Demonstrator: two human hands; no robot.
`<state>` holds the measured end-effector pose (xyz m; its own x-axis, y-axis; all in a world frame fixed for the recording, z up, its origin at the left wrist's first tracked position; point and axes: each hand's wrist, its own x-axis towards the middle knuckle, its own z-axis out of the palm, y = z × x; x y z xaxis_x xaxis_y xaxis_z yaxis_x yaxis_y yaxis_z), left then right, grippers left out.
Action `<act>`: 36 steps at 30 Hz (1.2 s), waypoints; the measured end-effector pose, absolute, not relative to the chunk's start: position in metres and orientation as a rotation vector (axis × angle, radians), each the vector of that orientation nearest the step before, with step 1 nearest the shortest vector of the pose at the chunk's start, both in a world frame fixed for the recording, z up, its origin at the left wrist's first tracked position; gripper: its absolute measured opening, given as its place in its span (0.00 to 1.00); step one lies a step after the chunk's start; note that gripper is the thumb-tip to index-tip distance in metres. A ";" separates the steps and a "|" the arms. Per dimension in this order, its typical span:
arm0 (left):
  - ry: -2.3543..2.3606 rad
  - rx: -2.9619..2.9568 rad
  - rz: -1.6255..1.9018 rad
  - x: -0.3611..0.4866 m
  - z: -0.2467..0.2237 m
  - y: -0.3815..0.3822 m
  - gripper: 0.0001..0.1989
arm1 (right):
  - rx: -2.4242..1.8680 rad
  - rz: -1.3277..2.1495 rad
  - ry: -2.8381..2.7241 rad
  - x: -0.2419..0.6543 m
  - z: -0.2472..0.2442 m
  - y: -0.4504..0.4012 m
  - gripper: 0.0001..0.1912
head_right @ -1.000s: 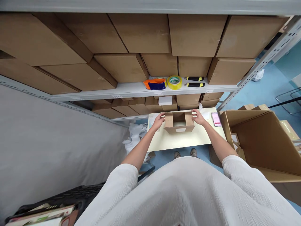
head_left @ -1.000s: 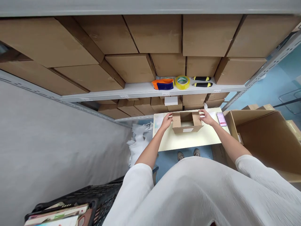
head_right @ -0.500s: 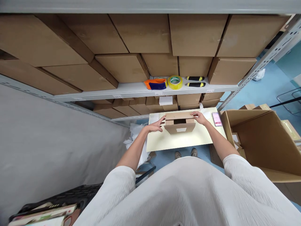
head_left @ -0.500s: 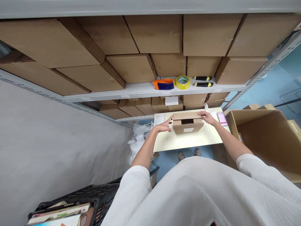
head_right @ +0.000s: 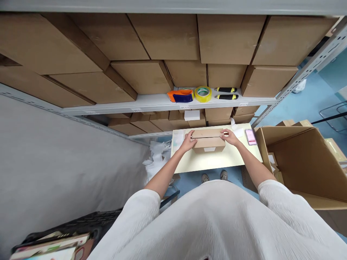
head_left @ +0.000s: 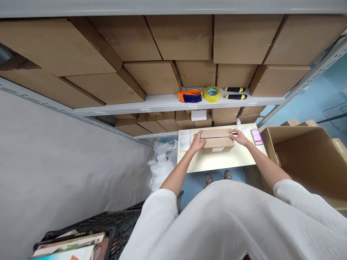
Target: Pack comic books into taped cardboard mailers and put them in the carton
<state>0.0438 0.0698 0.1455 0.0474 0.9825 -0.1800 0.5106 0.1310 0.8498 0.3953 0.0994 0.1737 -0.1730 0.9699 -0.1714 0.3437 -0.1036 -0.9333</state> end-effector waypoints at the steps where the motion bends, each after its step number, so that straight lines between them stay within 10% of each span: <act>1: 1.598 1.487 0.707 0.045 0.147 0.069 0.34 | -1.469 1.279 -1.560 0.396 0.173 0.099 0.27; 13: 1.652 1.464 0.717 0.057 0.159 0.064 0.31 | -1.430 0.678 -1.967 0.340 0.227 0.132 0.11; 22: 1.644 1.462 0.712 0.060 0.165 0.060 0.32 | -1.156 0.013 -2.514 0.195 0.321 0.240 0.23; 36: 1.646 1.468 0.680 0.061 0.168 0.059 0.31 | -1.164 0.006 -2.560 0.157 0.309 0.282 0.24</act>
<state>0.0612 0.0592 0.1677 0.0043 0.9766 -0.2149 0.5404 0.1786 0.8222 0.1571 0.2820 0.3087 -0.6126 0.7342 0.2927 0.7329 0.6663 -0.1375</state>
